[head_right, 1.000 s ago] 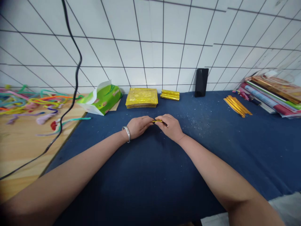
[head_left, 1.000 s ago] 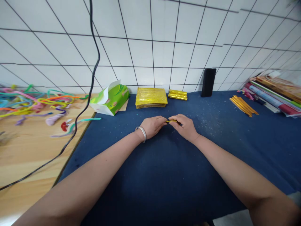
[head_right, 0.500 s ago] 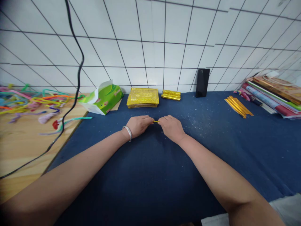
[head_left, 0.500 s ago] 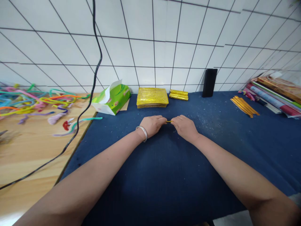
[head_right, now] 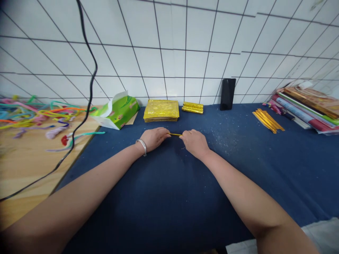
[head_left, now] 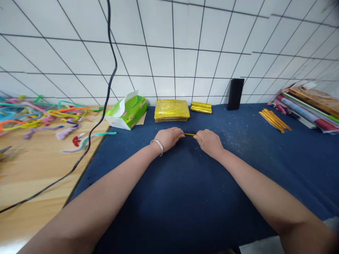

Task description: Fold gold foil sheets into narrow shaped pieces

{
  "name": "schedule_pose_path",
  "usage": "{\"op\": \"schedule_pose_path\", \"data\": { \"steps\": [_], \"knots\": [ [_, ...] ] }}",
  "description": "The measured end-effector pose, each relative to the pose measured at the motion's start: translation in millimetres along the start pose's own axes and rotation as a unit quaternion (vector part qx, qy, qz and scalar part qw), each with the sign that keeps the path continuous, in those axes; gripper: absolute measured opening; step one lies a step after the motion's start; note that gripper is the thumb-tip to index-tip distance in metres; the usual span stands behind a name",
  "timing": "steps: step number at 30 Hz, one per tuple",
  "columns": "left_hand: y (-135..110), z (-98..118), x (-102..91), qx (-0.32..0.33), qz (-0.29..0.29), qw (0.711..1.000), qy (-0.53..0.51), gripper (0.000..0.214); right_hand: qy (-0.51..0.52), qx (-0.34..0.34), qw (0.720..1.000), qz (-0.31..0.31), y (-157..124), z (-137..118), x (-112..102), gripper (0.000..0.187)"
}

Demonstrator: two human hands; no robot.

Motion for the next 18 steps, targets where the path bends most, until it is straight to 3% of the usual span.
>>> {"op": "schedule_pose_path", "data": {
  "steps": [6, 10, 18],
  "knots": [
    [2, -17, 5.7, 0.032, 0.005, 0.985, -0.167, 0.029, -0.004, -0.013, 1.0, -0.003, -1, -2, -1, 0.04],
    [-1, -32, 9.0, -0.01, 0.003, 0.964, -0.267, 0.029, 0.007, -0.012, 1.0, -0.008, 0, -2, 1, 0.038],
    [-1, -31, 0.0, -0.031, 0.039, 0.963, -0.264, 0.025, 0.017, -0.009, 1.0, -0.014, 2, -2, 2, 0.038]
  ]
}}
Point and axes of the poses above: each hand's wrist, its own y-axis towards the middle knuckle, its own x-axis out of the palm, z = x × y, the point moved 9 cm from there along y, towards the middle knuckle, and after that the axes turned 7 degrees about x, right-handed, at the moved point
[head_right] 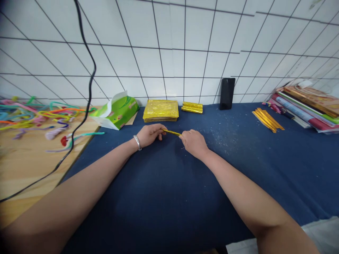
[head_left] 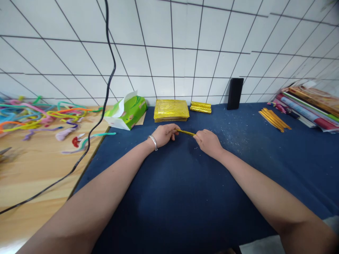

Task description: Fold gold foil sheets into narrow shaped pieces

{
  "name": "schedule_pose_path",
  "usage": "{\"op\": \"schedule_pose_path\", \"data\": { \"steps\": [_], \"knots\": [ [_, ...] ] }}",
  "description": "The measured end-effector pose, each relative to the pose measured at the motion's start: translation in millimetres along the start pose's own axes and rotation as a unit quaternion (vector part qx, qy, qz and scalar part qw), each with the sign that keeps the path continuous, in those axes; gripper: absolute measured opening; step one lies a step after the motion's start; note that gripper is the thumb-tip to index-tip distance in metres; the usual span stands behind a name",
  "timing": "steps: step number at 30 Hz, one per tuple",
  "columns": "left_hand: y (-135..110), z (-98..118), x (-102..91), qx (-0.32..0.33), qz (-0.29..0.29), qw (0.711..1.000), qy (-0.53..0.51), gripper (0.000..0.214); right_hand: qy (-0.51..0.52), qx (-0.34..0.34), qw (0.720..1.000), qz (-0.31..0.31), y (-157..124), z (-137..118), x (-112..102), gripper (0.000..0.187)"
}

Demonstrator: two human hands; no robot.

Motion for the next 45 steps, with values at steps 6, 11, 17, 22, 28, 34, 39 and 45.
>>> {"op": "schedule_pose_path", "data": {
  "steps": [6, 11, 17, 22, 28, 34, 39, 45],
  "knots": [
    [-2, 0, -1.8, -0.02, 0.013, 1.0, 0.001, 0.027, -0.006, 0.008, 1.0, 0.007, -1, 2, -3, 0.042],
    [0, -3, -2.2, -0.001, 0.016, 1.0, 0.024, 0.029, 0.004, 0.002, 1.0, 0.005, -2, 3, 0, 0.042],
    [3, 16, 1.2, 0.099, -0.005, 0.98, 0.17, 0.026, 0.024, -0.026, 0.999, 0.005, -2, -2, 2, 0.041],
    [0, 40, 18.9, 0.134, -0.051, 0.954, 0.264, 0.027, 0.039, -0.053, 0.998, -0.003, -4, -9, 3, 0.04],
    [0, 54, 25.6, 0.121, -0.051, 0.939, 0.318, 0.023, 0.084, -0.01, 0.996, 0.035, -3, -6, -14, 0.028],
    [1, 65, 38.7, 0.13, -0.063, 0.93, 0.338, 0.02, 0.028, -0.074, 0.997, 0.019, -4, -26, -10, 0.027],
    [0, 68, 38.3, 0.124, -0.06, 0.928, 0.346, 0.018, -0.012, -0.066, 0.998, 0.002, -4, -26, -4, 0.033],
    [-3, 67, 38.7, 0.114, -0.069, 0.933, 0.335, 0.018, -0.02, -0.069, 0.997, -0.023, -4, -27, -1, 0.033]
  ]
}}
Point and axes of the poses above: each hand's wrist, its own y-axis towards the middle knuckle, its own x-axis out of the palm, z = x × y, the point moved 9 cm from there along y, towards the middle knuckle, and after that the axes turned 7 degrees about x, right-handed, at the moved point
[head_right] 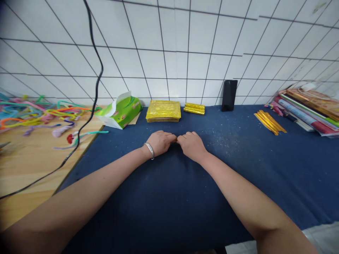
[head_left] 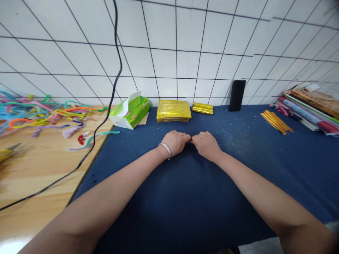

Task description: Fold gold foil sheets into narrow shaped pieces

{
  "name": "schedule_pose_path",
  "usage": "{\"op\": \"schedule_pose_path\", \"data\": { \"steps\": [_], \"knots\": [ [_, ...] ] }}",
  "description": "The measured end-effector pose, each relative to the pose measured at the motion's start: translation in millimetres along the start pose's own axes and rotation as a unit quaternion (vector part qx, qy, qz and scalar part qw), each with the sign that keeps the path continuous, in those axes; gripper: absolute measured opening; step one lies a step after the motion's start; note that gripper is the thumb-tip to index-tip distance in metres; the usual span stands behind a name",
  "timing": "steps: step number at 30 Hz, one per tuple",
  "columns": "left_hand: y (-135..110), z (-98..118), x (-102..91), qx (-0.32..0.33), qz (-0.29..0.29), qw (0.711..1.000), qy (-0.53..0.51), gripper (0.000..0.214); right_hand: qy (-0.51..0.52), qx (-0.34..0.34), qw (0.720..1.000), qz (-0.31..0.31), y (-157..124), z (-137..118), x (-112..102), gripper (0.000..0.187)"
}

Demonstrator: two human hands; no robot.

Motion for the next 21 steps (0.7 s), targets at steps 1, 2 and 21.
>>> {"op": "schedule_pose_path", "data": {
  "steps": [1, 2, 21],
  "knots": [
    [0, -1, 0.4, -0.001, -0.001, 1.0, -0.001, 0.018, -0.001, -0.002, 1.0, 0.0, 0, 0, 0, 0.033],
    [0, -2, 0.8, -0.002, -0.002, 1.0, -0.002, 0.018, -0.001, -0.003, 1.0, -0.001, 1, 0, 0, 0.033],
    [-1, -7, -0.1, 0.001, -0.013, 1.0, 0.011, 0.021, 0.033, -0.004, 0.999, 0.007, 0, 6, 1, 0.027]
  ]
}}
Point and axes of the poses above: each hand's wrist, its own y-axis towards the middle knuckle, its own x-axis out of the palm, z = x × y, the point moved 9 cm from there along y, towards the middle knuckle, and after that the axes turned 7 degrees about x, right-handed, at the moved point
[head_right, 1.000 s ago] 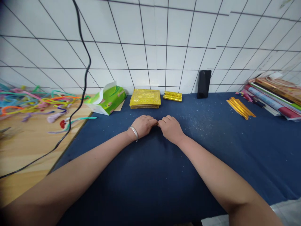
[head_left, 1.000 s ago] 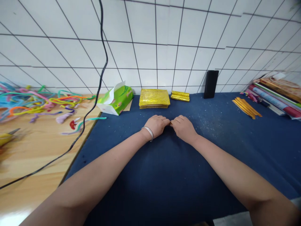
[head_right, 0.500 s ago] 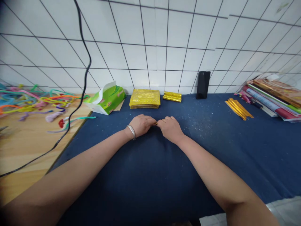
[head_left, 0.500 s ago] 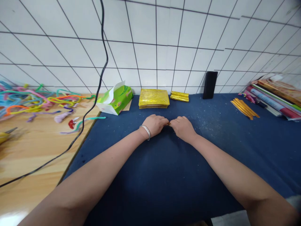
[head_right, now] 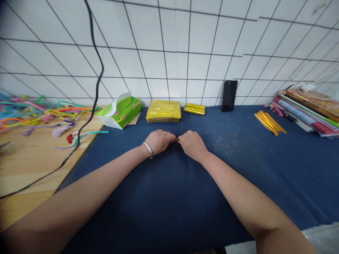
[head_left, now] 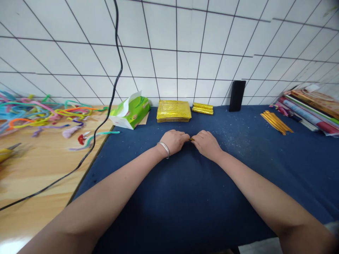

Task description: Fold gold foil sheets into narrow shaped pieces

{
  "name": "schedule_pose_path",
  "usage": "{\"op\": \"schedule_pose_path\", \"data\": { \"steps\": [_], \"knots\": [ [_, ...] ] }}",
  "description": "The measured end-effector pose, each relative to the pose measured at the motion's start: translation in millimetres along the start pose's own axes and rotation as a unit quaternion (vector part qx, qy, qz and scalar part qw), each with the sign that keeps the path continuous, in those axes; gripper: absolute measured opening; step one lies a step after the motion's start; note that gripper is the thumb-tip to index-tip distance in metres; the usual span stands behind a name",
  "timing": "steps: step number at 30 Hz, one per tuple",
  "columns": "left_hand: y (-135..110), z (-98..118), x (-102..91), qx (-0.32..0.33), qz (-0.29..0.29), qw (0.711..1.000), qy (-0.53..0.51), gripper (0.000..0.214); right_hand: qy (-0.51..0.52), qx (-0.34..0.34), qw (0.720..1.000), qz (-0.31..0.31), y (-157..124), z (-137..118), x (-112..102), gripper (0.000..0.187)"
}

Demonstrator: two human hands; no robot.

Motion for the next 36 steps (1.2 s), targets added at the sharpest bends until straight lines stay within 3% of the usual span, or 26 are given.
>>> {"op": "schedule_pose_path", "data": {
  "steps": [8, 23, 30, 36],
  "knots": [
    [1, 10, 0.7, 0.008, 0.003, 1.0, -0.006, 0.016, -0.022, -0.002, 1.0, -0.016, 0, -4, 1, 0.028],
    [1, -1, 5.1, 0.002, -0.021, 1.0, -0.014, 0.027, -0.034, 0.016, 0.999, -0.025, 1, -4, 3, 0.027],
    [0, -2, 2.9, -0.017, -0.037, 0.999, 0.005, 0.027, -0.037, 0.026, 0.999, -0.029, 0, -2, 4, 0.033],
    [-2, -10, 1.9, -0.055, -0.033, 0.998, 0.028, 0.031, -0.031, 0.029, 0.999, -0.023, 2, -2, 2, 0.026]
  ]
}}
Point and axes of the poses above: each hand's wrist, its own y-axis towards the middle knuckle, its own x-axis out of the palm, z = x × y, the point moved 9 cm from there along y, towards the middle knuckle, and after that the axes turned 7 degrees about x, right-handed, at the moved point
